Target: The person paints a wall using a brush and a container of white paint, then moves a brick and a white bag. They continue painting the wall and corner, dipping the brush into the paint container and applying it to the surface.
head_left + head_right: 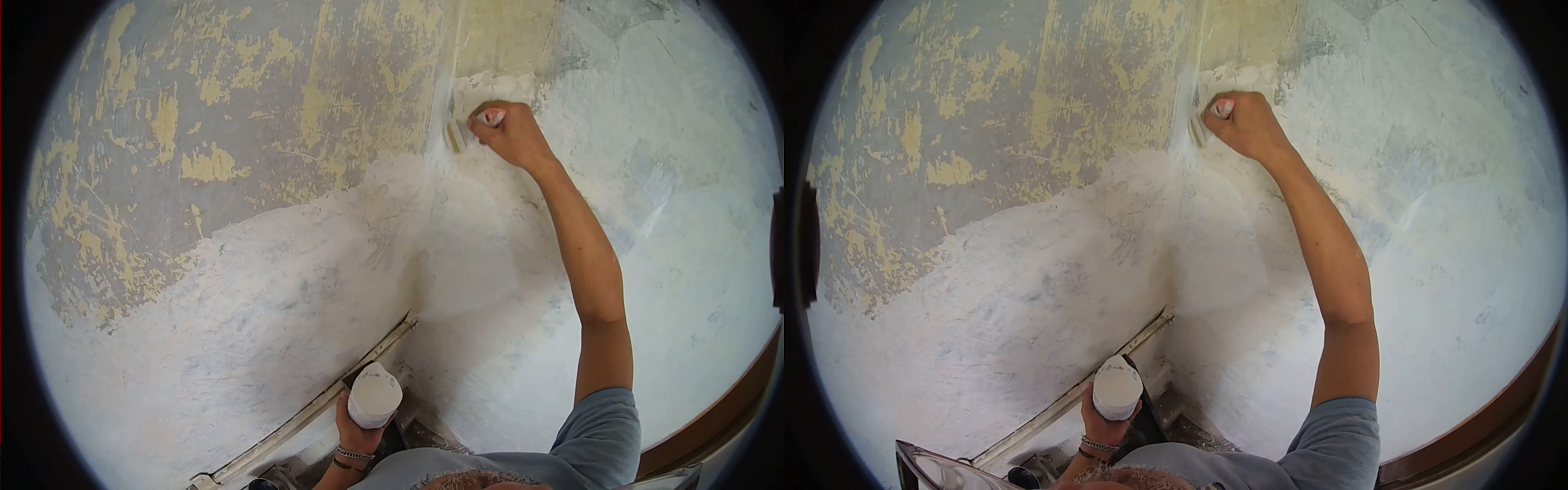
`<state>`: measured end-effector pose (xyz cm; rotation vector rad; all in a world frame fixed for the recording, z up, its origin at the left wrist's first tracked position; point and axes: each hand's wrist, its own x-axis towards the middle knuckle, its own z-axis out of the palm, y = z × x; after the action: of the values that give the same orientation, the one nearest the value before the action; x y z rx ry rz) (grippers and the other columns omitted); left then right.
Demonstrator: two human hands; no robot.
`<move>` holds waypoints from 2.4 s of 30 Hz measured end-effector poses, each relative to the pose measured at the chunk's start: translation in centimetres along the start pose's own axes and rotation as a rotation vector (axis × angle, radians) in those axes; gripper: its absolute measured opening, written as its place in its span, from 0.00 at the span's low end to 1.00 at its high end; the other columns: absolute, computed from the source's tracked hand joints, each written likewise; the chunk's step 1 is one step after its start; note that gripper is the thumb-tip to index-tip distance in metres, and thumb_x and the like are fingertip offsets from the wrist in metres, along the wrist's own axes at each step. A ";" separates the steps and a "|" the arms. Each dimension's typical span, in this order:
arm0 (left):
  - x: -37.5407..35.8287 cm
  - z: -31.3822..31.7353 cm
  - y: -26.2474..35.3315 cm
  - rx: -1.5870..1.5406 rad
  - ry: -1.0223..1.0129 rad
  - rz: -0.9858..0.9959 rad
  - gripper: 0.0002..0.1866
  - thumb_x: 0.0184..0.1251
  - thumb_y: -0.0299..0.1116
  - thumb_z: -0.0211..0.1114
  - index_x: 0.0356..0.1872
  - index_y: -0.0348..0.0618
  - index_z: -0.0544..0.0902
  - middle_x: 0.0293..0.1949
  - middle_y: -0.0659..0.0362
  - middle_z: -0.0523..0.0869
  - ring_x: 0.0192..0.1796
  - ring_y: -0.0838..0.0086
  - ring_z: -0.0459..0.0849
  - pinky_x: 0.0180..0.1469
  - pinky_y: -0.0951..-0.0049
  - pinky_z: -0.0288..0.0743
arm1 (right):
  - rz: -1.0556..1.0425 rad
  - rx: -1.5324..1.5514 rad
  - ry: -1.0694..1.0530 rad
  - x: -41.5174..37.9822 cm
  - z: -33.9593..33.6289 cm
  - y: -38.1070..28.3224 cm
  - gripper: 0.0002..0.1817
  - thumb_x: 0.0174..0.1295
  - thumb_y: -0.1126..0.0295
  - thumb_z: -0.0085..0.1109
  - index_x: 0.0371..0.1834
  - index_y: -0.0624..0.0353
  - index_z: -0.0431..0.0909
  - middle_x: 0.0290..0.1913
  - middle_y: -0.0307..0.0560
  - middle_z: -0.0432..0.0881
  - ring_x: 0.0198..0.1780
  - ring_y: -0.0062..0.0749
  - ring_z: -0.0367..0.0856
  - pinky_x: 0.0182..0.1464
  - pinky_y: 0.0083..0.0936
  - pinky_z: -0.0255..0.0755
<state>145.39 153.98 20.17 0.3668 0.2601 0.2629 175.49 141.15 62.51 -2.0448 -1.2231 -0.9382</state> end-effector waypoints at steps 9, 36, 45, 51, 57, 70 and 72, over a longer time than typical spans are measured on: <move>-0.3 -1.0 -1.0 0.006 -0.013 -0.004 0.30 0.67 0.62 0.52 0.63 0.58 0.74 0.60 0.60 0.81 0.61 0.59 0.80 0.57 0.47 0.75 | -0.364 -0.560 0.340 9.6 -5.8 -3.2 0.08 0.62 0.67 0.61 0.38 0.57 0.86 0.45 0.45 0.87 0.39 0.38 0.86 0.41 0.33 0.78; -0.4 -1.9 -1.4 -0.045 -0.023 -0.058 0.32 0.66 0.64 0.51 0.64 0.58 0.74 0.60 0.60 0.81 0.61 0.57 0.79 0.56 0.44 0.75 | -0.226 -0.643 0.253 11.5 -6.9 -4.4 0.12 0.61 0.61 0.63 0.38 0.57 0.86 0.37 0.52 0.86 0.38 0.45 0.85 0.42 0.36 0.77; 0.0 -2.6 -1.7 -0.032 -0.063 -0.064 0.32 0.66 0.64 0.51 0.64 0.58 0.73 0.60 0.59 0.80 0.61 0.56 0.79 0.55 0.45 0.76 | -0.383 -0.757 -0.358 -0.4 0.4 -3.4 0.06 0.60 0.73 0.58 0.37 0.54 0.84 0.46 0.44 0.82 0.41 0.43 0.85 0.43 0.39 0.80; -0.2 -2.3 -2.1 0.024 -0.048 -0.077 0.32 0.66 0.65 0.50 0.64 0.58 0.73 0.60 0.59 0.80 0.61 0.57 0.79 0.56 0.45 0.76 | -0.257 -0.336 -0.049 1.1 -1.2 -2.1 0.11 0.62 0.62 0.62 0.38 0.56 0.86 0.42 0.51 0.83 0.42 0.51 0.82 0.46 0.41 0.76; -0.2 -2.0 -2.0 -0.029 -0.045 -0.096 0.31 0.67 0.64 0.50 0.64 0.57 0.74 0.59 0.60 0.81 0.61 0.57 0.80 0.56 0.47 0.76 | -0.334 -0.547 0.269 6.1 -10.4 -3.3 0.11 0.61 0.64 0.63 0.41 0.58 0.86 0.35 0.50 0.85 0.34 0.45 0.85 0.40 0.36 0.78; 0.3 -2.6 -2.3 -0.026 -0.058 -0.122 0.31 0.67 0.63 0.49 0.63 0.55 0.74 0.58 0.58 0.82 0.59 0.56 0.81 0.53 0.48 0.77 | -0.365 -0.664 -0.349 -9.6 -4.1 -5.4 0.06 0.59 0.70 0.61 0.35 0.61 0.81 0.39 0.47 0.81 0.35 0.43 0.85 0.35 0.37 0.80; 0.3 -2.5 -2.4 -0.020 -0.054 -0.119 0.31 0.67 0.63 0.50 0.63 0.55 0.74 0.58 0.58 0.82 0.59 0.56 0.81 0.53 0.48 0.77 | -0.227 -0.663 -0.224 -6.7 -6.3 -4.5 0.10 0.60 0.67 0.63 0.44 0.55 0.84 0.44 0.47 0.83 0.42 0.47 0.84 0.45 0.38 0.79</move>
<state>145.46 152.69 16.95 0.3374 0.2247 0.1386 167.45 134.89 61.39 -2.6134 -1.4121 -1.3943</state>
